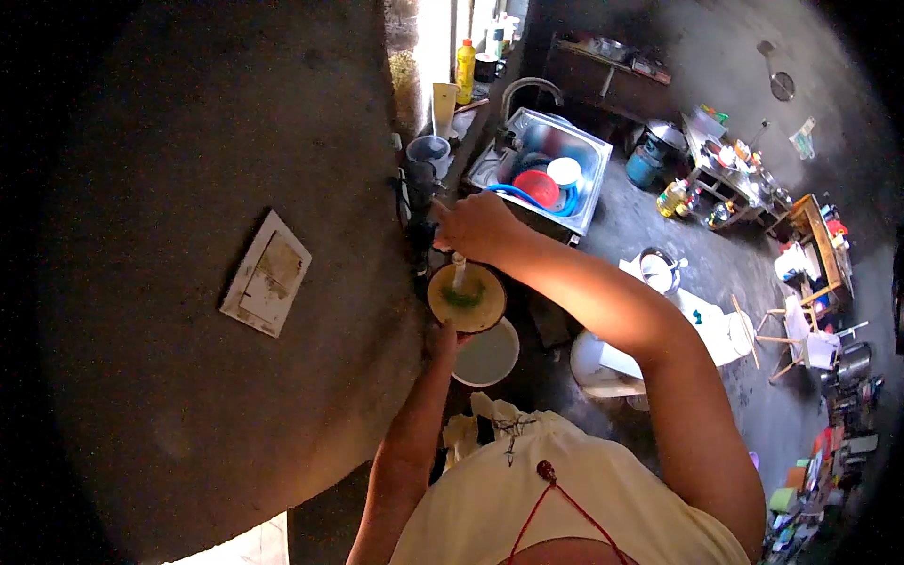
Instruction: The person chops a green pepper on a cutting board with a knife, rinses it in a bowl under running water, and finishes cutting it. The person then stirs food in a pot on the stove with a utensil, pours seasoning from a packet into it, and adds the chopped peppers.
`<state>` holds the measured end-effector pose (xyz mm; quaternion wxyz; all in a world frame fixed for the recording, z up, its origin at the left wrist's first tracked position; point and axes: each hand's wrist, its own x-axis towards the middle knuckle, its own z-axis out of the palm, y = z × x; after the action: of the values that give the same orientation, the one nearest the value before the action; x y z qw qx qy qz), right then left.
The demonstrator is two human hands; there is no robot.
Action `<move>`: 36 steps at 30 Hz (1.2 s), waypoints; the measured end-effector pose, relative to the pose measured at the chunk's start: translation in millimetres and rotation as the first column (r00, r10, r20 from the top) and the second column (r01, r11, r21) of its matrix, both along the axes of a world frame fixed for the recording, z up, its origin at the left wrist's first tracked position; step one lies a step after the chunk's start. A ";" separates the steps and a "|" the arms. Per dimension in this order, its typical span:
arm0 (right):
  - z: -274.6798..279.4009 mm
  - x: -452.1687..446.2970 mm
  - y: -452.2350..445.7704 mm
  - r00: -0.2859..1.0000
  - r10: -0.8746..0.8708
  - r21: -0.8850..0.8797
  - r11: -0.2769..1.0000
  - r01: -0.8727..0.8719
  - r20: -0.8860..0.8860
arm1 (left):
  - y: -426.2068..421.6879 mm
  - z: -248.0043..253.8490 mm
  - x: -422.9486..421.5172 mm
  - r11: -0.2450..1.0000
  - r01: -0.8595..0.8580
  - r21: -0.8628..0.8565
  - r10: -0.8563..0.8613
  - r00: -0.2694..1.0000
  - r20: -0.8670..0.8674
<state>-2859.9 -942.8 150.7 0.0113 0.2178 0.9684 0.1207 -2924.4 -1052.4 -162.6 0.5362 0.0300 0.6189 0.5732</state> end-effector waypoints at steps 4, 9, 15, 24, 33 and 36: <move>-14.3 -18.1 -25.8 0.987 -0.153 0.026 0.988 0.155 -0.044 | -0.2 -2.3 0.1 0.992 -0.026 0.125 0.021 0.999 0.046; -19.7 -28.1 -43.2 0.938 -0.314 0.073 0.942 0.327 -0.147 | -16.3 63.7 6.8 0.981 0.117 0.153 -0.113 0.993 -0.038; -92.6 70.7 -42.7 0.523 -0.420 -0.401 0.903 0.157 -0.742 | -44.5 159.0 34.4 0.966 0.258 0.032 -0.252 0.958 -0.138; -188.2 187.6 -108.5 0.876 -0.454 -0.456 0.821 0.343 -0.160 | -80.7 147.0 116.6 0.867 0.490 0.086 -0.484 0.871 -0.081; -169.0 374.0 -177.5 0.687 -0.714 -0.933 0.324 0.157 -0.132 | -122.4 143.4 248.4 0.660 0.743 0.108 -0.747 0.665 -0.009; -157.5 423.9 -213.3 0.469 -0.873 -0.560 0.458 0.691 -0.134 | -139.2 163.0 305.8 0.631 0.771 0.092 -0.774 0.633 0.003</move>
<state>-2436.0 -1156.1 -6.8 -0.0858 0.6599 0.7283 -0.1635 -2618.6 -1191.5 0.5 0.7411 0.3016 0.5110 0.3140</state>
